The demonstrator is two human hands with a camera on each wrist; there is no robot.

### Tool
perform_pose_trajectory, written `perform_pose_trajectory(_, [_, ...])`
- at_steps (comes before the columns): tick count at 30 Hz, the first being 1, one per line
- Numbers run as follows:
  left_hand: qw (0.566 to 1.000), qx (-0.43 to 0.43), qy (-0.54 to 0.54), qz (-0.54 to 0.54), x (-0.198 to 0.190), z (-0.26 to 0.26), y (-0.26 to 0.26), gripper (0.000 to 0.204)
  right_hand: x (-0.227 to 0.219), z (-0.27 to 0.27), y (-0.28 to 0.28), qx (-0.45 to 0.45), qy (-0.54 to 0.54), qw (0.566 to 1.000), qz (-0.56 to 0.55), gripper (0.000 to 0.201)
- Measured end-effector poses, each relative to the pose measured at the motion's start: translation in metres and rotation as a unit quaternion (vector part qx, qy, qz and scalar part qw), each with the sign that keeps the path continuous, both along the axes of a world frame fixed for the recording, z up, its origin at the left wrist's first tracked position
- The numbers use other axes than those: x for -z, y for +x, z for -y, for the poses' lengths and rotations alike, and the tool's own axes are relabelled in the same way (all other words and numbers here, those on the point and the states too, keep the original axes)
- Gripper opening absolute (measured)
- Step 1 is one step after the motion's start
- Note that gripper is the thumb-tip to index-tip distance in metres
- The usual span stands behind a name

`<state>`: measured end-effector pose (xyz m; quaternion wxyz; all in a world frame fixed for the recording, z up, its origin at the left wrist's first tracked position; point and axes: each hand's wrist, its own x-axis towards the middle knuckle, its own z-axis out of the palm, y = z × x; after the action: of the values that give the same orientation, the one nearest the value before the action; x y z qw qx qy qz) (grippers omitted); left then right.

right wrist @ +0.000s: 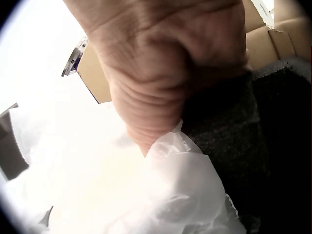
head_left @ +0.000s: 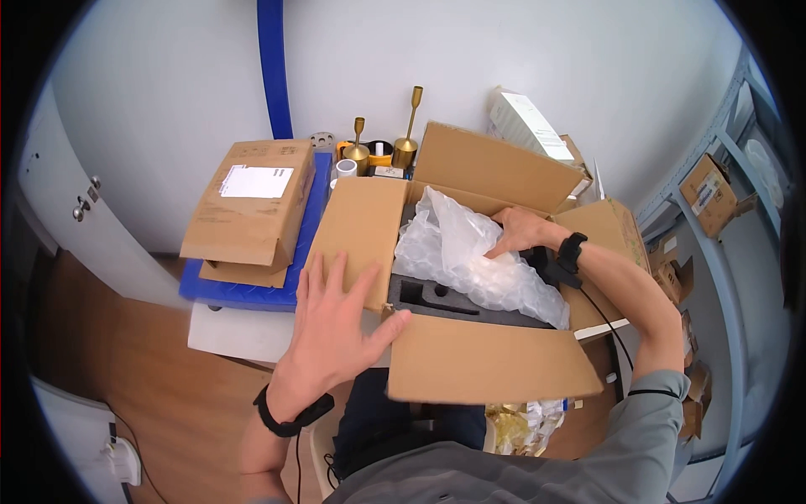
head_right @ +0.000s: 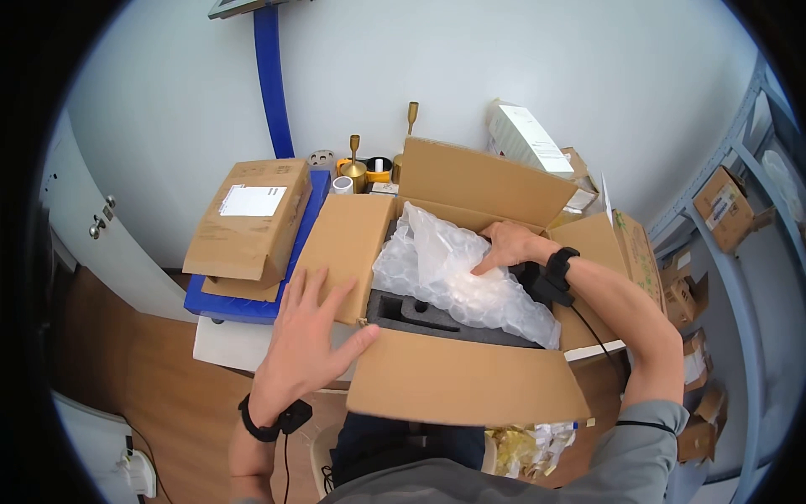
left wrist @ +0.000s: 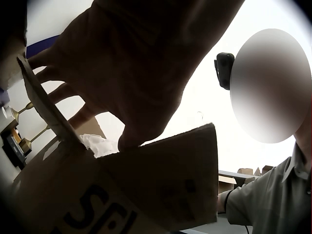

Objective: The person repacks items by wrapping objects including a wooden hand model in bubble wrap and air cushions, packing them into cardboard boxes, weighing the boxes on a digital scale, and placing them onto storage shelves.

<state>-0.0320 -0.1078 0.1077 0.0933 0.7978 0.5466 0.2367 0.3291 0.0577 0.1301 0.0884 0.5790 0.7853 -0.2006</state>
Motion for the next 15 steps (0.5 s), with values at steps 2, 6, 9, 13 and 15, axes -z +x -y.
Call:
perform_pose_trajectory(2, [1.0,0.005,-0.015,-0.015,-0.016,-0.017,0.003,0.089,0.003,0.002,0.002,-0.008,0.025,1.0,-0.007,0.084])
perform_pose_trajectory(6, [0.995,0.027,-0.049,-0.085,-0.019,-0.045,0.017,0.105,0.004,0.007,0.004,-0.01,0.052,0.998,-0.036,0.081])
perform_pose_trajectory(9, [0.991,0.044,-0.021,-0.124,-0.016,-0.043,0.017,0.117,0.006,0.009,0.009,-0.019,0.087,0.996,-0.006,0.083])
perform_pose_trajectory(13, [0.994,0.047,-0.022,-0.098,-0.008,-0.028,0.015,0.123,-0.005,0.025,0.009,-0.02,0.112,0.994,-0.006,0.087])
perform_pose_trajectory(15, [0.996,0.045,-0.017,-0.082,-0.004,-0.021,0.014,0.122,-0.009,0.034,0.007,-0.008,0.106,0.994,0.002,0.087])
